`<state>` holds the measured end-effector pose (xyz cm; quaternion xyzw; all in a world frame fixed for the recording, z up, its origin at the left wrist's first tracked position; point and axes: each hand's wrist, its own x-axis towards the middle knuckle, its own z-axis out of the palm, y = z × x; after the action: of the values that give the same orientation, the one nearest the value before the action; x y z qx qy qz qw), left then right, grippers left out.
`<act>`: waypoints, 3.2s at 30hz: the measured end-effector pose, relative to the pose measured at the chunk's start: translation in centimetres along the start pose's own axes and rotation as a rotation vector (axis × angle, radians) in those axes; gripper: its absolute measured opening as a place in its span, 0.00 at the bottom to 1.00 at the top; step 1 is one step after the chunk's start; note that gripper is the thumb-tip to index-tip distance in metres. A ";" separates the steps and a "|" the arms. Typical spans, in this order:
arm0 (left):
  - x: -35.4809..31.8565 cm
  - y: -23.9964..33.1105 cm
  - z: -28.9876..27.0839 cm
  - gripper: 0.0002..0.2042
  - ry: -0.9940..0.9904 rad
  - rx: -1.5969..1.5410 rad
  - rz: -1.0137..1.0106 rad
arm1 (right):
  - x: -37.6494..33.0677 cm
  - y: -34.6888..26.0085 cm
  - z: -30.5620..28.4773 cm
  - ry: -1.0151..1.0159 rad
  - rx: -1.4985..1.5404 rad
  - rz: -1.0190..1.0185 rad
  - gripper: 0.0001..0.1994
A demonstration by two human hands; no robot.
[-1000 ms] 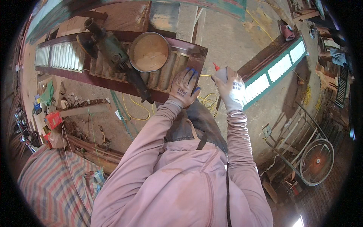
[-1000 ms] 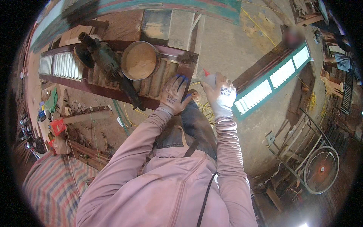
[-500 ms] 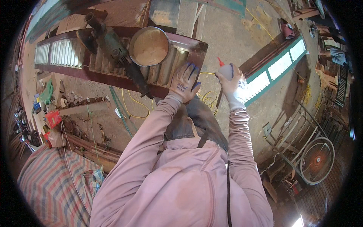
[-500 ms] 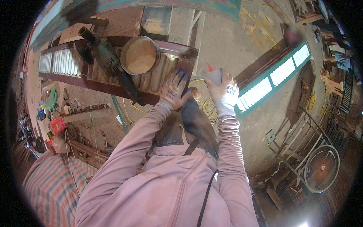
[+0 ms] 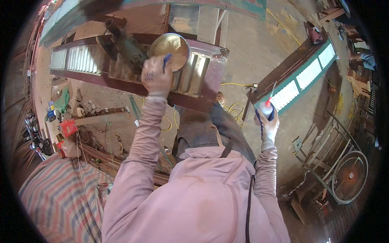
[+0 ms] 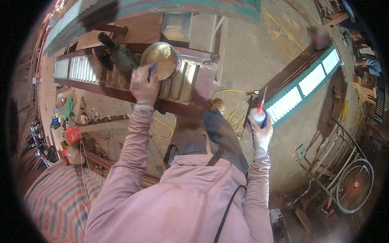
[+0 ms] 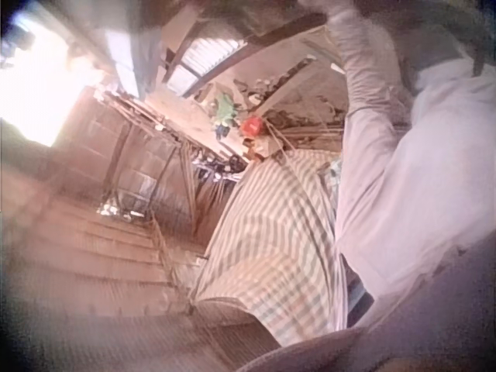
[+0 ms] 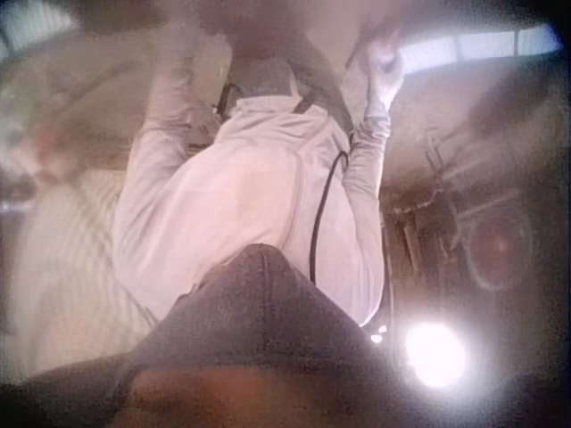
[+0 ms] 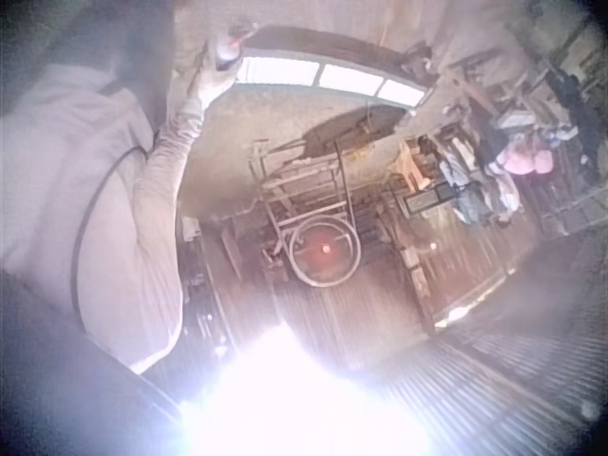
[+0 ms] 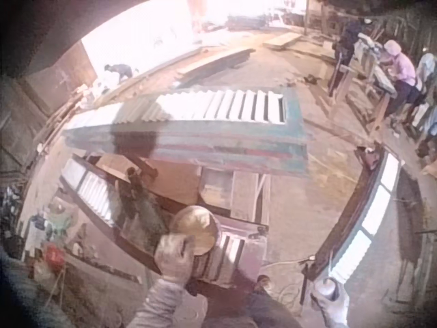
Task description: The person uses a power sander to smooth the edges of a wooden slatted frame. They then apply glue from a bottle to the joints and press the pieces together to assemble the structure.
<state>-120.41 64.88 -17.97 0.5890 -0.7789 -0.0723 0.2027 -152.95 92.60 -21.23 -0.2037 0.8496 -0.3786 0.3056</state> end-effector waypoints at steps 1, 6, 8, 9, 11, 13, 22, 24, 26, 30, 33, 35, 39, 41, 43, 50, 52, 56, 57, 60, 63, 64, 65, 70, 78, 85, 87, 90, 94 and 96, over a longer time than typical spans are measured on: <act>1.4 -0.7 -0.1 0.16 -0.088 0.081 0.003 | -0.6 0.2 -0.6 -0.014 0.058 0.018 0.31; 5.8 -2.2 4.1 0.20 -0.260 0.340 0.110 | -2.5 1.8 -2.4 0.007 0.100 0.050 0.29; 6.8 -2.4 5.7 0.22 -0.288 0.291 0.121 | -3.2 1.5 -2.9 0.030 0.042 0.028 0.28; 6.9 -2.6 6.5 0.22 -0.311 0.267 0.121 | -3.6 1.3 -3.2 0.037 0.006 0.024 0.28; 6.9 -4.1 8.9 0.22 -0.273 0.363 0.115 | -3.8 1.6 -3.6 0.045 -0.061 0.006 0.29; 7.4 -4.0 9.7 0.21 -0.381 0.339 -0.007 | -4.4 2.5 -3.8 0.057 -0.067 0.043 0.29; 6.8 -4.0 7.9 0.19 -0.177 0.373 0.248 | -12.0 5.4 -2.4 0.173 0.113 0.166 0.28; 5.7 -3.4 6.3 0.17 -0.087 0.270 0.274 | -14.7 4.6 -1.0 0.214 0.172 0.230 0.29; 3.0 -2.6 4.6 0.16 0.038 0.121 0.385 | -16.9 6.7 0.2 0.258 0.134 0.213 0.30; -6.4 1.5 2.2 0.12 -0.267 -0.273 0.411 | -19.8 5.5 2.5 0.222 0.106 0.265 0.29; -11.1 1.2 6.6 0.14 -0.337 -0.317 0.317 | -21.0 5.5 4.1 0.230 0.075 0.244 0.29; -12.0 2.9 6.5 0.14 -0.367 -0.174 0.314 | -21.9 5.3 4.9 0.224 0.157 0.256 0.29; -13.2 3.9 7.7 0.15 -0.435 -0.143 0.228 | -23.5 5.6 5.5 0.224 0.166 0.258 0.28; -13.0 4.1 8.5 0.19 -0.495 -0.070 0.149 | -24.2 6.6 5.8 0.252 0.173 0.264 0.29; -12.6 4.8 8.9 0.22 -0.543 0.037 0.058 | -24.4 7.3 5.8 0.258 0.192 0.269 0.29; -11.1 6.6 7.0 0.36 -0.563 0.054 -0.082 | -24.0 4.6 5.7 0.249 0.174 0.300 0.27; -11.3 6.4 6.8 0.36 -0.561 0.045 -0.085 | -23.7 4.2 5.8 0.263 0.200 0.293 0.27; -11.3 4.9 6.9 0.31 -0.537 -0.024 -0.164 | -23.3 4.6 5.6 0.283 0.256 0.247 0.27; -11.2 4.3 7.0 0.31 -0.540 -0.036 -0.179 | -23.3 4.7 5.6 0.285 0.275 0.237 0.27; -10.5 3.7 6.2 0.30 -0.566 -0.057 -0.229 | -23.2 6.0 5.4 0.279 0.193 0.270 0.28; -9.6 3.1 5.9 0.31 -0.591 -0.079 -0.246 | -23.1 6.5 5.4 0.253 0.294 0.323 0.28; -9.5 2.8 6.3 0.31 -0.600 -0.071 -0.227 | -23.1 6.4 5.5 0.246 0.304 0.325 0.28; -9.3 2.8 6.1 0.32 -0.632 -0.070 -0.214 | -23.0 5.8 5.5 0.246 0.313 0.327 0.28; -8.0 3.6 5.6 0.37 -0.681 -0.028 -0.194 | -22.5 6.1 6.0 0.249 0.203 0.283 0.27; -10.6 2.6 5.3 0.45 -0.539 -0.087 0.053 | -21.7 5.0 6.4 0.203 0.161 0.265 0.28; -15.4 1.0 6.5 0.49 -0.607 0.278 0.643 | -21.9 3.7 6.0 0.209 0.249 0.328 0.30; -15.6 1.6 7.2 0.49 -0.600 0.259 0.664 | -22.0 2.7 5.7 0.196 0.241 0.388 0.30; -15.1 2.2 6.4 0.48 -0.666 0.280 0.748 | -21.8 4.3 6.0 0.217 0.142 0.296 0.29; -16.5 1.3 5.9 0.49 -0.746 0.307 0.888 | -21.4 3.9 6.6 0.203 0.185 0.261 0.29; -16.1 2.2 6.2 0.48 -0.705 0.288 0.943 | -21.4 3.1 6.8 0.181 0.205 0.266 0.28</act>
<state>-121.23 79.94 -26.55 0.1424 -0.9782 -0.0591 -0.1391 -133.07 103.43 -19.39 -0.0224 0.8502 -0.4360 0.2943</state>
